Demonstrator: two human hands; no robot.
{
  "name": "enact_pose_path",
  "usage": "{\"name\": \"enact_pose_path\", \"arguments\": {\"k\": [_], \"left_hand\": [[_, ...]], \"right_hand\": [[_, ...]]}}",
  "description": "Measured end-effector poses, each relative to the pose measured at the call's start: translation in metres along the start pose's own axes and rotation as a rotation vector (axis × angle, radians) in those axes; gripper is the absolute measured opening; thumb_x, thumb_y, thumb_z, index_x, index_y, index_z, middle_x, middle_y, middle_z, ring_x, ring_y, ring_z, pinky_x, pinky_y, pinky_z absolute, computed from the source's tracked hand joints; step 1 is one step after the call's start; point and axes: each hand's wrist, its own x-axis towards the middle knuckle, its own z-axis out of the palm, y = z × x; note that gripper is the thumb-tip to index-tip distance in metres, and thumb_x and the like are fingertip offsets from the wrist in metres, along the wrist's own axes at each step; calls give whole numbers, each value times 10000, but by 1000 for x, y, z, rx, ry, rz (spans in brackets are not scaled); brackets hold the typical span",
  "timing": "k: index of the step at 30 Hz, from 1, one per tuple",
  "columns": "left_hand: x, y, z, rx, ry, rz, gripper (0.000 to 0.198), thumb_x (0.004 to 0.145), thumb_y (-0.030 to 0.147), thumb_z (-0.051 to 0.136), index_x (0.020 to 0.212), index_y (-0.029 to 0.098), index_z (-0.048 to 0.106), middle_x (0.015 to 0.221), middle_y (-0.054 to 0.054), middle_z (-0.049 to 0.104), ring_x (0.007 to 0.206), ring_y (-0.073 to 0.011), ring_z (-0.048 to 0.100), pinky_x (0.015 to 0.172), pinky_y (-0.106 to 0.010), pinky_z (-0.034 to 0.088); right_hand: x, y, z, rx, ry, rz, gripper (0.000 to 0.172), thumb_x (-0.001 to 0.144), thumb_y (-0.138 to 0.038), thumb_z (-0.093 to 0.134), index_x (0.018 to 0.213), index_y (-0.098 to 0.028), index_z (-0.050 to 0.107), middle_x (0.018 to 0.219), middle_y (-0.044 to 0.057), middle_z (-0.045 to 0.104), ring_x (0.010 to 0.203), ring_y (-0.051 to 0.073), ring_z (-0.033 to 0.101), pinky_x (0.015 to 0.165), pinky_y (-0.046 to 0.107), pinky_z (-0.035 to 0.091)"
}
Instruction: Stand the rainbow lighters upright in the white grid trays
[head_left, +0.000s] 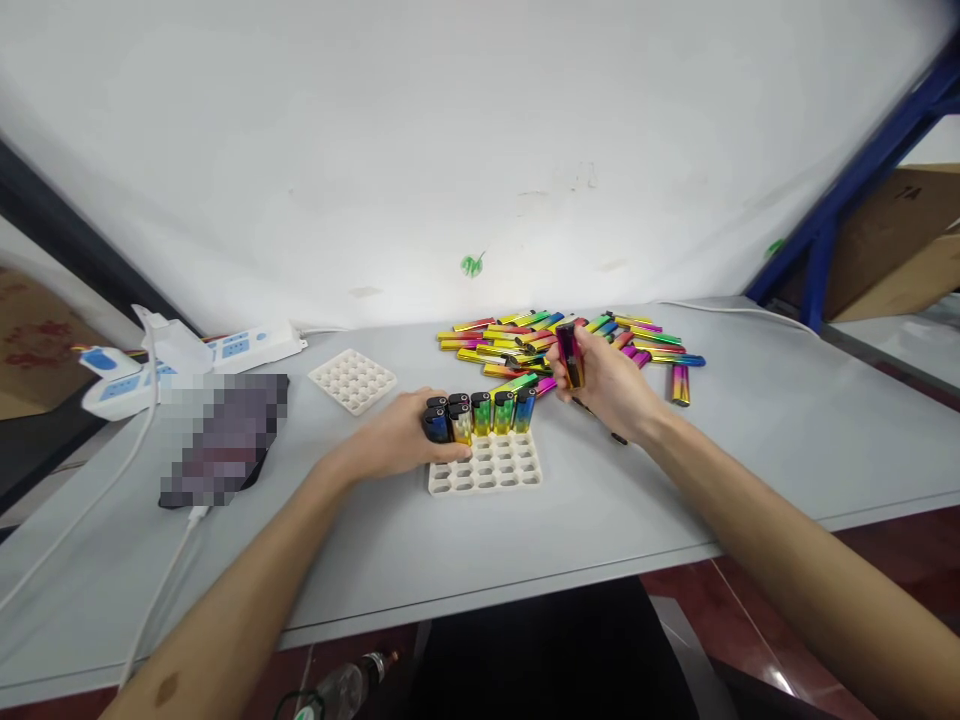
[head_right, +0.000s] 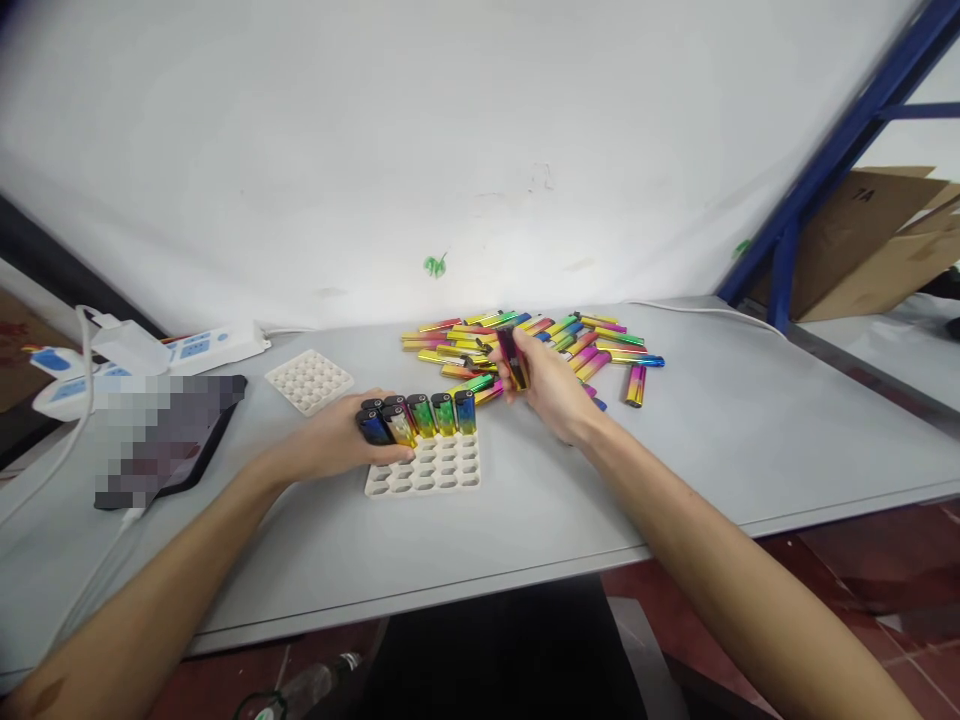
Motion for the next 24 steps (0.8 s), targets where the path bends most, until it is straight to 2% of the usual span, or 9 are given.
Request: {"name": "enact_pose_path", "arguments": {"k": [3, 7, 9, 11, 14, 19, 21, 24], "left_hand": [[1, -1, 2, 37, 39, -4, 405, 694, 574, 749, 880, 236, 627, 872, 7, 689, 755, -208, 634, 660, -309, 462], [3, -1, 3, 62, 55, -22, 467, 689, 614, 743, 930, 228, 641, 912, -10, 701, 791, -223, 641, 685, -317, 474], [3, 0, 3, 62, 58, -14, 478, 688, 614, 746, 950, 226, 648, 931, -14, 705, 814, -229, 648, 706, -318, 480], [3, 0, 4, 49, 64, -1, 479, 690, 597, 752, 982, 229, 657, 952, -14, 707, 831, -231, 653, 725, -316, 484], [3, -1, 4, 13, 56, 13, 489, 699, 569, 758, 1038, 230, 661, 988, -15, 708, 858, -229, 658, 737, -312, 487], [3, -1, 5, -47, 15, 14, 511, 702, 589, 758, 1037, 221, 646, 973, -11, 699, 851, -218, 652, 728, -307, 483], [3, 1, 6, -56, 14, 22, 504, 698, 611, 757, 992, 219, 641, 941, -5, 688, 828, -212, 644, 717, -305, 477], [4, 4, 11, -76, 19, 70, 452, 709, 611, 756, 901, 221, 633, 889, 8, 659, 816, -202, 632, 710, -298, 469]], "right_hand": [[-4, -6, -9, -168, -127, -56, 424, 840, -600, 653, 709, -204, 577, 698, 16, 546, 664, 154, 510, 606, 292, 427], [-7, -10, -22, -343, -259, -77, 340, 796, -534, 745, 795, -208, 651, 607, -39, 497, 532, 102, 420, 493, 258, 312], [-8, -11, -22, -342, -321, -74, 323, 781, -502, 770, 819, -201, 659, 617, -38, 553, 529, 101, 486, 499, 257, 353], [-10, -12, -17, -351, -359, -67, 322, 757, -472, 799, 816, -190, 654, 674, -11, 634, 604, 136, 600, 566, 277, 448], [-14, -6, -4, -401, -277, -135, 373, 706, -448, 844, 893, -190, 652, 740, 17, 697, 695, 191, 687, 647, 320, 537], [-24, 15, 20, -568, -56, -429, 400, 722, -452, 837, 968, -228, 615, 889, 38, 733, 729, 216, 731, 661, 332, 585], [-26, 24, 27, -678, -31, -508, 373, 747, -441, 823, 981, -242, 612, 900, 33, 734, 743, 215, 735, 656, 321, 585], [-28, 32, 32, -810, -45, -546, 372, 779, -416, 805, 1046, -256, 600, 898, 20, 731, 730, 199, 725, 631, 300, 564]]}}
